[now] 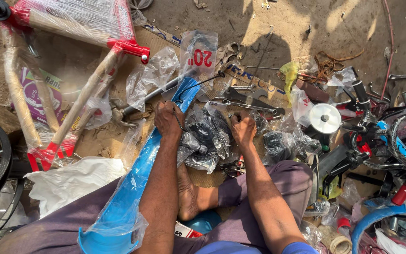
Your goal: The person unwraps plastic packaging from bicycle components, connects a brake cable to a lever, and threads a long metal rod through various blue plastic parts while sitting on the ground among various bicycle wheels and frames.
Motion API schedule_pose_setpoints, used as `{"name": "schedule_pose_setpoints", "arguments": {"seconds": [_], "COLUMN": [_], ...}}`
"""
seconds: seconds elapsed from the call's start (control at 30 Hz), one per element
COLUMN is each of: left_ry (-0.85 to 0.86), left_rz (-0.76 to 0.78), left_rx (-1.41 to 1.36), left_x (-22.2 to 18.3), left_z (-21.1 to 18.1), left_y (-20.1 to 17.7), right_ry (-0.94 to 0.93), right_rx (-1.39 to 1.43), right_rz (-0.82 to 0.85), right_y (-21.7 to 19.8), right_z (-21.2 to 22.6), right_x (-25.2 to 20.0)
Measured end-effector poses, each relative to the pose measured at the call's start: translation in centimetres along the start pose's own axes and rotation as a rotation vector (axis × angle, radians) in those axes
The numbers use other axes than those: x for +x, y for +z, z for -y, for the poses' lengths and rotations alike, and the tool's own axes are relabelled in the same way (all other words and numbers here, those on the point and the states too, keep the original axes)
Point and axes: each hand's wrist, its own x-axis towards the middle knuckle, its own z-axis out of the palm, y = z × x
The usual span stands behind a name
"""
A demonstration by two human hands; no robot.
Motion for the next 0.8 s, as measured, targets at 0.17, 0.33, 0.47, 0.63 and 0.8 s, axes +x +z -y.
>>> {"name": "schedule_pose_setpoints", "arguments": {"seconds": [0.17,0.33,0.47,0.63,0.8], "left_ry": [-0.05,-0.032,-0.041,-0.027,-0.06], "left_rz": [0.085,0.086,0.098,0.024,0.089], "left_rx": [-0.026,0.014,-0.007,-0.068,-0.085], "left_x": [0.0,0.1,0.2,0.2,-0.1], "left_z": [0.5,0.5,-0.2,-0.4,-0.5], "left_y": [0.5,0.6,-0.4,-0.9,-1.2], "right_ry": [0.329,-0.213,-0.612,-0.816,-0.854], "right_rx": [0.197,0.182,0.023,-0.127,-0.127], "right_rz": [-0.064,0.137,0.092,0.053,0.083], "right_y": [0.3,2.7,5.6,6.3,6.6], "right_z": [0.7,6.2,12.3,14.5,13.7], "right_x": [0.6,0.8,1.9,3.0,2.7]}}
